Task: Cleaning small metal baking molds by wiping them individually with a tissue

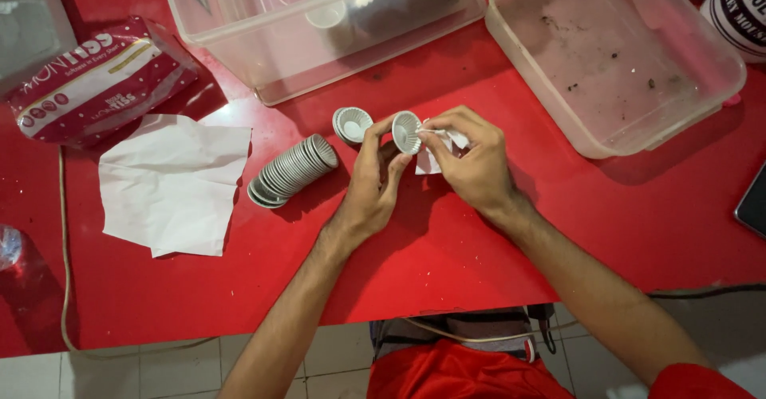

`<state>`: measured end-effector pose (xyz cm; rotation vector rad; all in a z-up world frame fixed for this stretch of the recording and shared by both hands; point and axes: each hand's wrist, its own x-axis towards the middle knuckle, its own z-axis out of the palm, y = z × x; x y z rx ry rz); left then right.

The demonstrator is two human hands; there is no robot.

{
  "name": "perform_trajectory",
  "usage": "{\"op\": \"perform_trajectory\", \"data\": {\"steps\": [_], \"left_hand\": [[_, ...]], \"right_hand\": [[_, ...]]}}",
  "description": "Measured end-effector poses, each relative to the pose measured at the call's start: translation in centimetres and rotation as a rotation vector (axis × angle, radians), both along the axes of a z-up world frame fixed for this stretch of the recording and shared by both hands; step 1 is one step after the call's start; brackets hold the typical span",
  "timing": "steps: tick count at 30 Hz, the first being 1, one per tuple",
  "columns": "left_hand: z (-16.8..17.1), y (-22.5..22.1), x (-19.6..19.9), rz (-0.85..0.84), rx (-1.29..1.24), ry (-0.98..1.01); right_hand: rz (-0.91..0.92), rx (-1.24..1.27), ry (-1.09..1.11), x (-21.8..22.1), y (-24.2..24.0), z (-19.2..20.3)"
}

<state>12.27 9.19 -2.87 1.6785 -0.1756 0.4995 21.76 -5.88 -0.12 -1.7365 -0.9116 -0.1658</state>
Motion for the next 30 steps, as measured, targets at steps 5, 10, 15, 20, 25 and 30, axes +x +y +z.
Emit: {"op": "perform_trajectory", "data": {"steps": [5,10,15,20,25,30], "left_hand": [[-0.6,0.7,0.0,-0.014,-0.036,-0.005],[0.2,0.4,-0.4,0.030,0.017,-0.013],[0.0,1.0,-0.2,0.024,0.161,0.005],[2.1,0.4,-0.5,-0.035,0.194,0.009],[2.5,-0.1,-0.9,-0.074,0.282,0.043],[2.4,0.2,-1.1,-0.077,0.217,0.051]], "right_hand": [[0.003,-0.035,0.000,-1.6,0.2,0.7],[0.081,0.048,-0.093,-2.7,0.4,1.2],[0.091,0.046,-0.109,-2.6,0.4,1.8],[0.104,0.121,-0.098,-2.5,0.8,2.2],[-0.055,0.174,-0.166,-1.4,0.4,2.0],[0.053,0.166,-0.113,-2.1,1.0,2.1]]}}
